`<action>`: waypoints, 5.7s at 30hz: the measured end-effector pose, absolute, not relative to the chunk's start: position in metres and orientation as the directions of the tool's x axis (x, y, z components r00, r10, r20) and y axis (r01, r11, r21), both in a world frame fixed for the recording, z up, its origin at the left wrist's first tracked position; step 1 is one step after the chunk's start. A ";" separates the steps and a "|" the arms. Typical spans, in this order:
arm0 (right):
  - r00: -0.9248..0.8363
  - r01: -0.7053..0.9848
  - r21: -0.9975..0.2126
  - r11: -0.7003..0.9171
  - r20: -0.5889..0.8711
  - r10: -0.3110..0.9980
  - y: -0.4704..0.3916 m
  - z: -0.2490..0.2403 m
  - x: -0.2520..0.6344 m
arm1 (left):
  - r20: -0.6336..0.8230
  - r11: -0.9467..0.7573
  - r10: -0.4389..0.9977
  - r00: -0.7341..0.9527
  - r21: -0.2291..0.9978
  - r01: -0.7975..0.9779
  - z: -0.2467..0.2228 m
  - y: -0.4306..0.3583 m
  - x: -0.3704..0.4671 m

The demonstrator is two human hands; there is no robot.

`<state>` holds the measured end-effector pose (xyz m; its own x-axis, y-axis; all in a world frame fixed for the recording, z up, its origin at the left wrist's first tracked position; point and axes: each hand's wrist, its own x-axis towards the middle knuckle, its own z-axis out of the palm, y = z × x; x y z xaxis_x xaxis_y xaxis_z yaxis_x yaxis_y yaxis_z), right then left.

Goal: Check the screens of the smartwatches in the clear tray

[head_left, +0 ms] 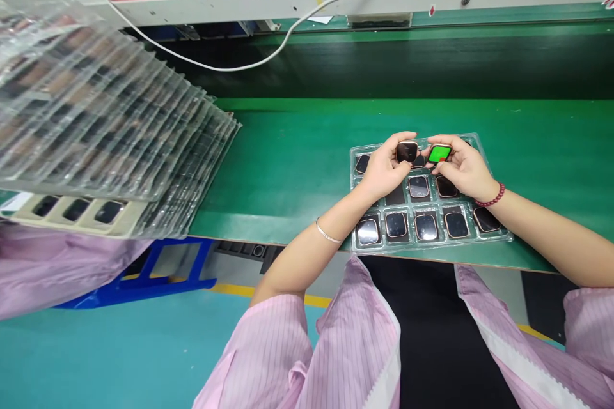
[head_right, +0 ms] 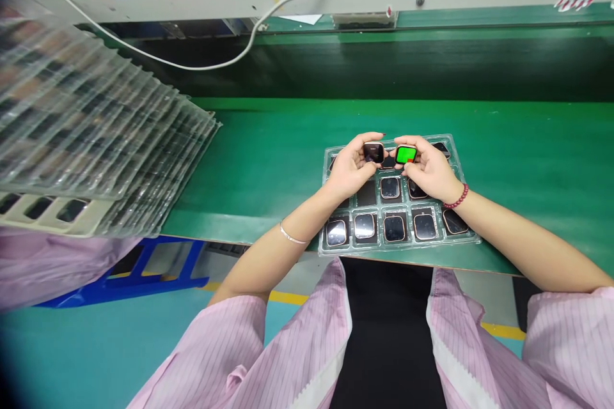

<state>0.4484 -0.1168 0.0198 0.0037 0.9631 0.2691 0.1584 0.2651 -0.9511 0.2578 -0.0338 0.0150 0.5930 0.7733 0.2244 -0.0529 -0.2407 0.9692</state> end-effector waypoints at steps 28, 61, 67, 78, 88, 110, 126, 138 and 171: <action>-0.034 0.154 -0.956 0.248 0.246 0.969 -0.118 0.022 0.448 | 0.227 -0.252 0.778 0.586 0.967 -0.040 0.018 -0.035 0.258; -0.150 -0.333 -0.936 -0.117 -0.070 0.986 -0.111 0.026 0.463 | -0.101 0.411 0.608 0.787 0.889 -0.203 0.032 -0.025 0.252; 0.004 -0.073 -0.989 0.128 0.128 0.992 -0.114 0.021 0.449 | 0.077 0.074 0.700 0.710 0.981 -0.180 0.022 -0.031 0.257; 0.029 0.069 -0.977 0.204 0.207 0.978 -0.119 0.029 0.444 | 0.126 -0.066 0.736 0.665 0.991 -0.116 0.020 -0.036 0.257; 0.047 0.060 -0.979 0.194 0.197 0.979 -0.119 0.028 0.444 | 0.122 -0.055 0.738 0.664 0.991 -0.121 0.022 -0.037 0.256; 0.023 0.084 -0.980 0.182 0.185 0.983 -0.118 0.027 0.446 | 0.169 -0.078 0.737 0.655 0.983 -0.166 0.017 -0.036 0.258; 0.030 0.083 -0.978 0.194 0.197 0.980 -0.118 0.028 0.445 | 0.170 -0.087 0.722 0.671 0.984 -0.156 0.018 -0.035 0.258; 0.021 0.103 -0.975 0.196 0.199 0.980 -0.119 0.029 0.445 | 0.174 -0.093 0.751 0.637 0.983 -0.159 0.019 -0.036 0.258; 0.019 0.081 -0.977 0.196 0.198 0.980 -0.120 0.033 0.443 | 0.147 -0.107 0.736 0.661 0.989 -0.101 0.020 -0.036 0.256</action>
<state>0.4427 -0.1196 0.0335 0.0191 0.9800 0.1982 0.0810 0.1960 -0.9772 0.2561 -0.0360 0.0203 0.6614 0.7355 0.1469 -0.1013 -0.1065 0.9891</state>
